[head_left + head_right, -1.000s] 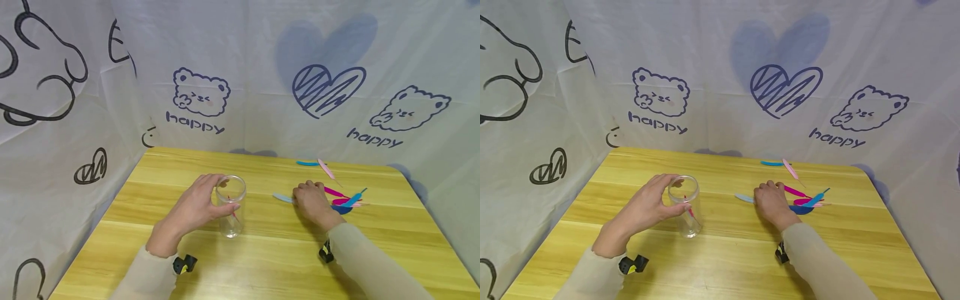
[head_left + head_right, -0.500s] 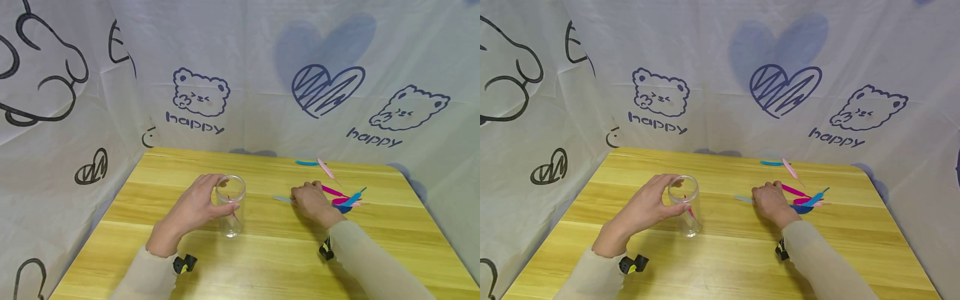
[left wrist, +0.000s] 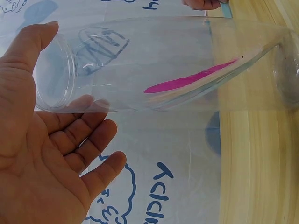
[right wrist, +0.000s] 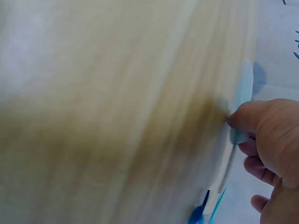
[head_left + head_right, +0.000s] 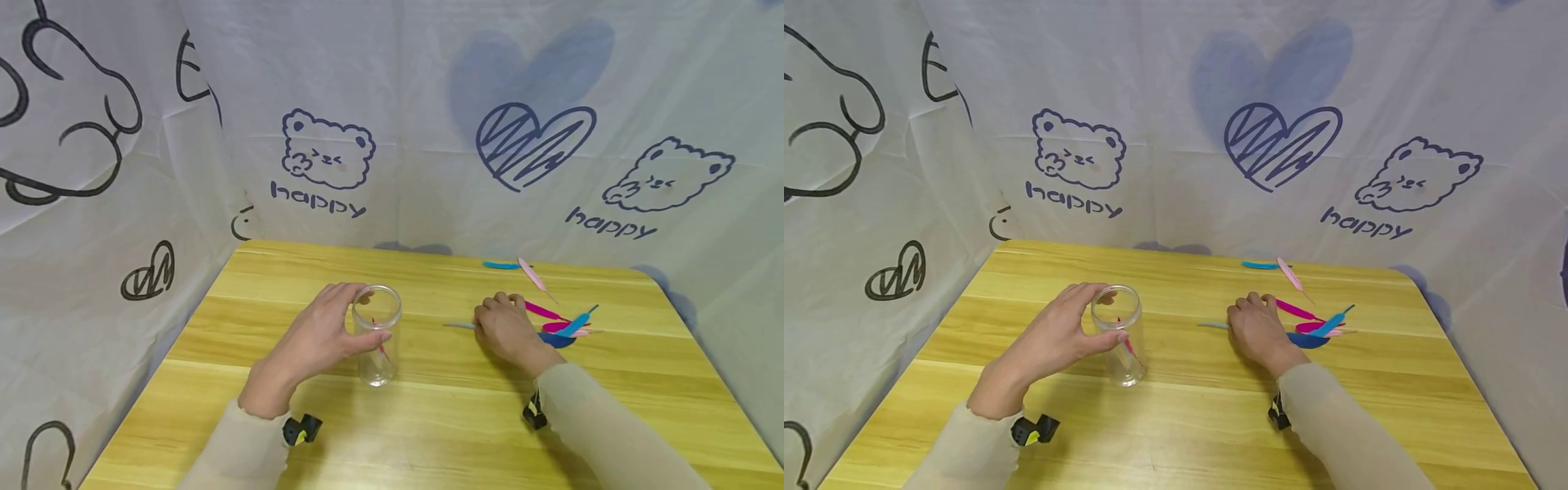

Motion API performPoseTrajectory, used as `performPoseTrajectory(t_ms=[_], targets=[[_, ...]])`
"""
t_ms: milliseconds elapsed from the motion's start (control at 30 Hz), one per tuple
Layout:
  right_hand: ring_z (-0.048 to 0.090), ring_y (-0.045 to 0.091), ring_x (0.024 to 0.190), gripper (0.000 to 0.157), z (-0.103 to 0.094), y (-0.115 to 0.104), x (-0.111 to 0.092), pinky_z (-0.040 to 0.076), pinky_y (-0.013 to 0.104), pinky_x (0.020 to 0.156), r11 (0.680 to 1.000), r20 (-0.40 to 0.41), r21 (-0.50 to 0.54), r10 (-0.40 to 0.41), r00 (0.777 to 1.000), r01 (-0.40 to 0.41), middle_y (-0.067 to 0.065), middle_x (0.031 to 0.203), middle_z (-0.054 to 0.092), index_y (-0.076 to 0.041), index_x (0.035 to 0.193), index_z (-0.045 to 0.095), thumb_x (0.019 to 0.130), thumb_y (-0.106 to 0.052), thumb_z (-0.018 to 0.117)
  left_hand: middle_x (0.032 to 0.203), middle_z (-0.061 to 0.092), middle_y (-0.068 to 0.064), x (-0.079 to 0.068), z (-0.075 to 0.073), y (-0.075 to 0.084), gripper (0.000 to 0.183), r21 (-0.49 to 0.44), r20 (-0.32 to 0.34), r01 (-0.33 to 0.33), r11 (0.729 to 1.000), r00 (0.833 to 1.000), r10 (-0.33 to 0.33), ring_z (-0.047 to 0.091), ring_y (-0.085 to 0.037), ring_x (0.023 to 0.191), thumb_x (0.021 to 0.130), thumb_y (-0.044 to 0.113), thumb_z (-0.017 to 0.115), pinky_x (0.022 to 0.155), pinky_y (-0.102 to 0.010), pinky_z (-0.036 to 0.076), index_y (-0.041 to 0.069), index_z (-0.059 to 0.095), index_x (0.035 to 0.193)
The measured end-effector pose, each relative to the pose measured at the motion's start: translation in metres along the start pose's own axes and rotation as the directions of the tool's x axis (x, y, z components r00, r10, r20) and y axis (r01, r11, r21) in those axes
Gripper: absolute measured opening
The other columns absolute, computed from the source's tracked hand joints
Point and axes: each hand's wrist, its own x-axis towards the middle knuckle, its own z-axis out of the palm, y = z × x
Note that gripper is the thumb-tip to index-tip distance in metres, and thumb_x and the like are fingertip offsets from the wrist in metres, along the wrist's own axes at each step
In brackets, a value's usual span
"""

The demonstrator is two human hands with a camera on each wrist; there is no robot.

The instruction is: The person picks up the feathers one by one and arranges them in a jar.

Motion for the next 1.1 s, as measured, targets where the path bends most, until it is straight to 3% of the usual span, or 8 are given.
performPoseTrajectory(t_ms=[200,500,600,833,1100], targets=[[0.057,0.031,0.091,0.013,0.006,0.003,-0.001,0.045,0.062,0.096,1.000,-0.056,-0.007,-0.011,0.998,0.011,0.003,0.084,0.064,-0.014,0.081,0.064,0.090,-0.014,0.074,0.141,0.062,-0.002,0.001,0.000,0.000,0.073,0.004,0.002,0.003,1.000,1.000,-0.003,0.056,-0.024,0.131,0.086,0.058,0.082,0.108,-0.052,0.052,0.019,0.059,0.143],[0.057,0.030,0.093,0.011,-0.007,0.003,0.006,0.042,0.063,0.100,1.000,0.113,-0.008,0.016,0.993,-0.015,0.001,0.088,0.067,-0.015,0.084,0.068,0.091,-0.019,0.076,0.142,0.062,-0.001,0.000,-0.001,0.000,0.073,0.001,0.003,0.000,1.000,1.000,0.000,0.056,-0.024,0.131,0.087,0.059,0.081,0.108,-0.052,0.051,0.020,0.058,0.144],[0.057,0.030,0.095,0.012,-0.007,0.002,0.007,0.042,0.063,0.101,0.999,0.130,-0.039,0.015,0.991,-0.010,0.002,0.090,0.069,-0.015,0.085,0.072,0.092,-0.022,0.078,0.142,0.062,-0.001,-0.001,-0.001,-0.001,0.073,-0.003,0.003,0.003,1.000,1.000,-0.003,0.056,-0.025,0.132,0.087,0.059,0.081,0.108,-0.053,0.051,0.020,0.058,0.144],[0.055,0.030,0.090,0.015,-0.005,0.002,0.001,0.042,0.062,0.099,0.998,0.034,-0.059,0.011,0.999,-0.009,0.003,0.086,0.067,-0.013,0.081,0.072,0.094,-0.007,0.073,0.142,0.062,-0.001,0.000,0.000,-0.001,0.073,-0.003,0.003,-0.003,1.000,1.000,0.003,0.056,-0.025,0.133,0.087,0.059,0.081,0.109,-0.053,0.051,0.021,0.058,0.145],[0.053,0.030,0.088,0.011,0.005,0.004,-0.005,0.043,0.056,0.093,0.998,-0.135,-0.059,-0.001,0.991,-0.007,0.004,0.084,0.063,-0.010,0.084,0.070,0.094,-0.012,0.075,0.140,0.063,-0.001,-0.001,0.000,0.000,0.071,-0.005,0.003,0.003,1.000,1.000,-0.003,0.056,-0.024,0.131,0.087,0.058,0.081,0.107,-0.052,0.052,0.021,0.058,0.143]])
